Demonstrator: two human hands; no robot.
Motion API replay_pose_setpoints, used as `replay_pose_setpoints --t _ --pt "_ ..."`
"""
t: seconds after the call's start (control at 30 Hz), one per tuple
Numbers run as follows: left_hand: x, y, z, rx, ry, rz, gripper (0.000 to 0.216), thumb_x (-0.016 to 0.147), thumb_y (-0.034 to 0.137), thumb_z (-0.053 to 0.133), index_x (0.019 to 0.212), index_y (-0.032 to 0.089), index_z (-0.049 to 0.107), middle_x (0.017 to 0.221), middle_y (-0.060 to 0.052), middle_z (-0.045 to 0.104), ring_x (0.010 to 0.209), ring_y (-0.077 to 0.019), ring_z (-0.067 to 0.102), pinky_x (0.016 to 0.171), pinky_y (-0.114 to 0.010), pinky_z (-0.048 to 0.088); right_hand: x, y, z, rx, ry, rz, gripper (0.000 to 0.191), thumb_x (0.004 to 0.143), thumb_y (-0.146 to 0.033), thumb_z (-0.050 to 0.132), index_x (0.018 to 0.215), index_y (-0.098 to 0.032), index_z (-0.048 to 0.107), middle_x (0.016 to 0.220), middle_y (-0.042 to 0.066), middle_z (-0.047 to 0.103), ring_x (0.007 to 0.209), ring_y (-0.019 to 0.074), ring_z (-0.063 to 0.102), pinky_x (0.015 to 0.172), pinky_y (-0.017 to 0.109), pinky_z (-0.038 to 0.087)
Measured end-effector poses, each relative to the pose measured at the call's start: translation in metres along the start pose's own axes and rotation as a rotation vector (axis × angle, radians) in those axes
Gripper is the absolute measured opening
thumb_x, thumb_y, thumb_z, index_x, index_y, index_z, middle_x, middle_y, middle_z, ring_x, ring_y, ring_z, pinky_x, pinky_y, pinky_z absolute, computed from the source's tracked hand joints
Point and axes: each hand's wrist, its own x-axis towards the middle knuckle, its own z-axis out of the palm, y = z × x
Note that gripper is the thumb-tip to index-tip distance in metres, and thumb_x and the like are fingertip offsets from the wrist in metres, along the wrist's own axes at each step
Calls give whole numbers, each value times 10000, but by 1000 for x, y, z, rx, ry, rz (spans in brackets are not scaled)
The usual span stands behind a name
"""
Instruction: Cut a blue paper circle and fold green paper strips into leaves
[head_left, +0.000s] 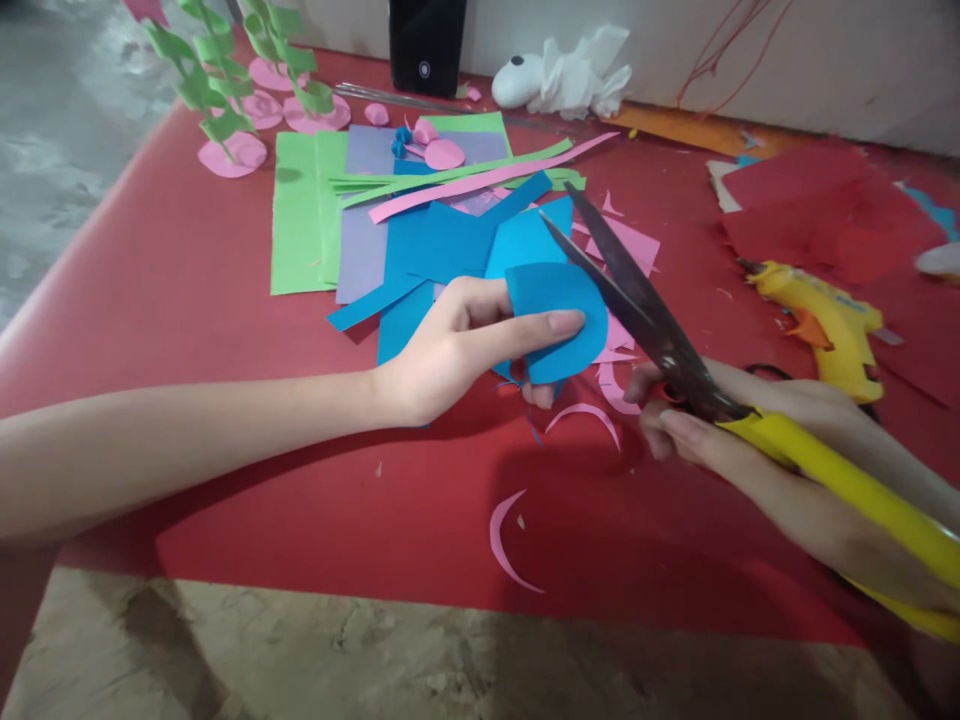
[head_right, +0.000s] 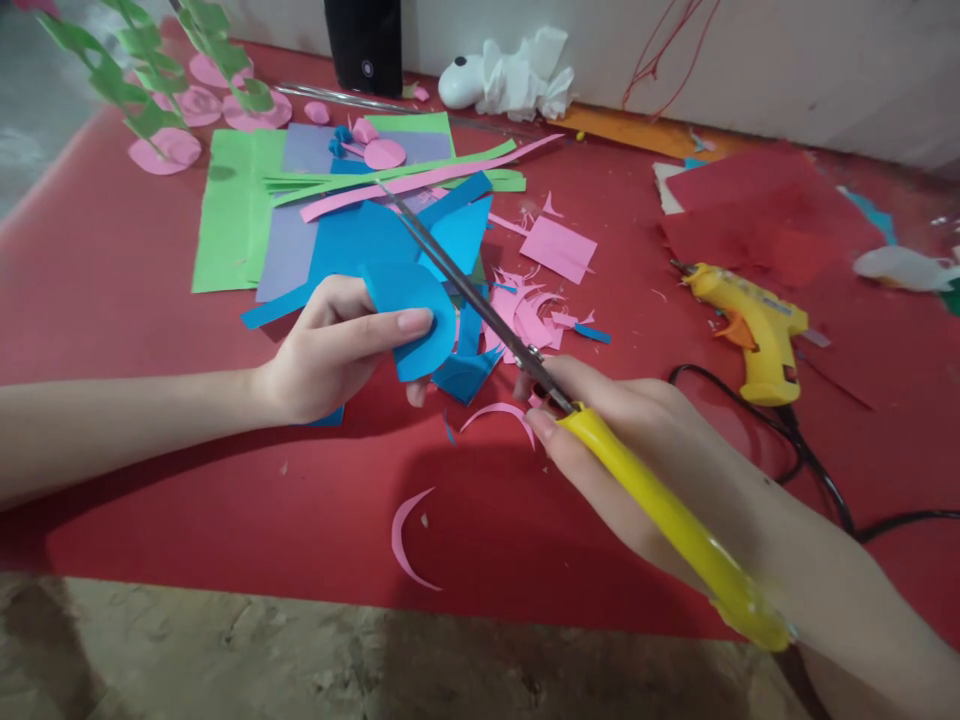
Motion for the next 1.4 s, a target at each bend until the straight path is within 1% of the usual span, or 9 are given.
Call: replay_pose_setpoints --t 0.13,0.37,0.57,0.7,0.87,1.0,1.17,1.3,1.4 --pt "1 2 0 -28 -34 7 388 831 428 647 521 195 631 512 60 659 498 -79 602 567 -233 519 0 -8 2 10 10 22 146 926 -312 400 819 -245 474 592 -40 573 507 159 571 510 282 398" --pt "-2 6 2 -23 -114 -47 446 793 510 658 495 188 572 482 31 606 473 -87 564 568 -254 515 -1 -7 3 1 18 15 145 927 -314 403 837 -248 496 575 -45 579 489 166 552 510 289 367" --pt "-2 5 2 -58 -165 -63 430 816 438 662 501 168 547 468 27 578 455 -75 537 553 -247 463 -1 -10 3 -18 19 7 164 948 -306 385 897 -241 526 579 -49 563 434 131 482 505 286 357" --pt "-2 4 2 -63 -169 -49 443 828 415 655 493 158 521 453 36 551 443 -60 506 540 -231 440 -1 -4 1 -69 12 -72 192 965 -368 360 900 -253 500 559 -55 557 426 115 501 475 266 358" --pt "-2 3 2 -120 -128 -18 433 843 370 648 485 157 529 449 47 554 442 -47 515 535 -209 443 0 2 -3 -86 8 -102 204 966 -413 345 893 -267 467 538 -61 570 435 116 546 440 248 362" --pt "-1 0 1 -138 -108 28 436 917 297 538 501 169 533 478 36 572 478 -63 547 577 -221 469 0 -1 -1 -63 14 -95 206 966 -410 348 861 -268 454 532 -64 546 430 112 528 439 244 360" --pt "2 -1 2 -52 -74 54 580 981 410 359 480 165 523 463 10 564 484 -67 548 569 -225 442 1 -2 -2 -28 -13 -83 161 958 -359 375 854 -265 456 559 -57 558 436 111 544 437 248 370" --pt "1 1 6 -54 -33 48 474 955 387 443 531 178 488 487 36 542 466 -56 529 564 -214 466 3 0 -3 -12 -14 -143 129 959 -328 378 899 -272 477 622 -51 595 480 90 585 451 209 414" --pt "-1 1 7 -60 0 -5 400 931 336 500 563 179 494 496 60 546 458 -39 535 516 -185 457 3 -1 -1 33 -8 -105 140 958 -337 379 896 -269 484 644 -44 599 513 92 603 464 208 427"
